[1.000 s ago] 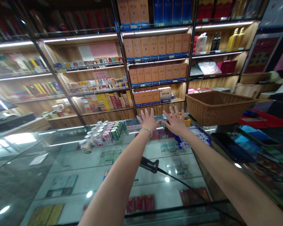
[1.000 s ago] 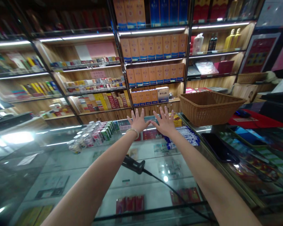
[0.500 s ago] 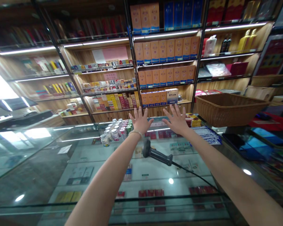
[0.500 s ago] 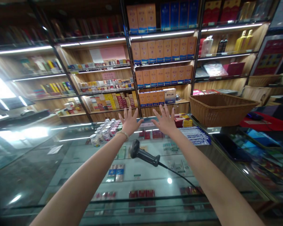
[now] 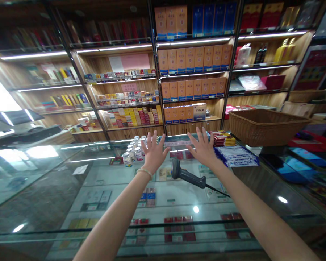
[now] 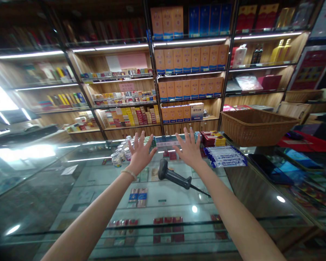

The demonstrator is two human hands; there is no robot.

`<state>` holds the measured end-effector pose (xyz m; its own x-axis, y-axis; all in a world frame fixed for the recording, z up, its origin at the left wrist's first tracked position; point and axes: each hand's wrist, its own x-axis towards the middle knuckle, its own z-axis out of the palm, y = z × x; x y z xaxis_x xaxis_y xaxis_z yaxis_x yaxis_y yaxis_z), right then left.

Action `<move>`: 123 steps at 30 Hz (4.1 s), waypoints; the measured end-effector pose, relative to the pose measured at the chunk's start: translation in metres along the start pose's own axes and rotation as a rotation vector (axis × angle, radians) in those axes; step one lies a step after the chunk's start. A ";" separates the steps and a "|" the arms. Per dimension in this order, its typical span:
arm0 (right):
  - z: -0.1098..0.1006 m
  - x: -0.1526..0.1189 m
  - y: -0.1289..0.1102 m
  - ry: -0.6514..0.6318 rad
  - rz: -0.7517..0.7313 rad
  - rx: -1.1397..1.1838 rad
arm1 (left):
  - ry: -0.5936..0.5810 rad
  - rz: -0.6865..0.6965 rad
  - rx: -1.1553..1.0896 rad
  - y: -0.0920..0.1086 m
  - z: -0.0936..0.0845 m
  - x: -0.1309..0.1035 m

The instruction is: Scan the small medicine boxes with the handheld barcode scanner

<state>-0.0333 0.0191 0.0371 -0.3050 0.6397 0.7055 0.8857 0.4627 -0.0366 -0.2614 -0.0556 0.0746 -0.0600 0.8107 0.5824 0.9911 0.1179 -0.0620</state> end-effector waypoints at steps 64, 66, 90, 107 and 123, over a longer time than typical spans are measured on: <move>0.077 0.084 -0.075 -0.391 -0.073 0.062 | 0.125 -0.084 -0.055 -0.048 0.037 -0.043; 0.087 0.088 -0.078 -0.417 -0.060 0.068 | 0.124 -0.079 -0.061 -0.048 0.035 -0.043; 0.141 0.136 -0.102 -0.459 -0.167 0.032 | 0.201 -0.082 -0.026 -0.052 0.052 -0.043; 0.119 0.132 -0.099 -0.428 -0.168 0.051 | 0.086 -0.105 -0.067 -0.049 0.041 -0.043; 0.068 0.099 -0.090 -0.443 -0.311 0.021 | 0.056 -0.090 -0.082 -0.039 0.034 -0.044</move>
<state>-0.1667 0.0823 0.0624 -0.6738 0.6664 0.3193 0.7246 0.6805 0.1089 -0.3017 -0.0766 0.0237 -0.1451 0.7653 0.6271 0.9885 0.1400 0.0579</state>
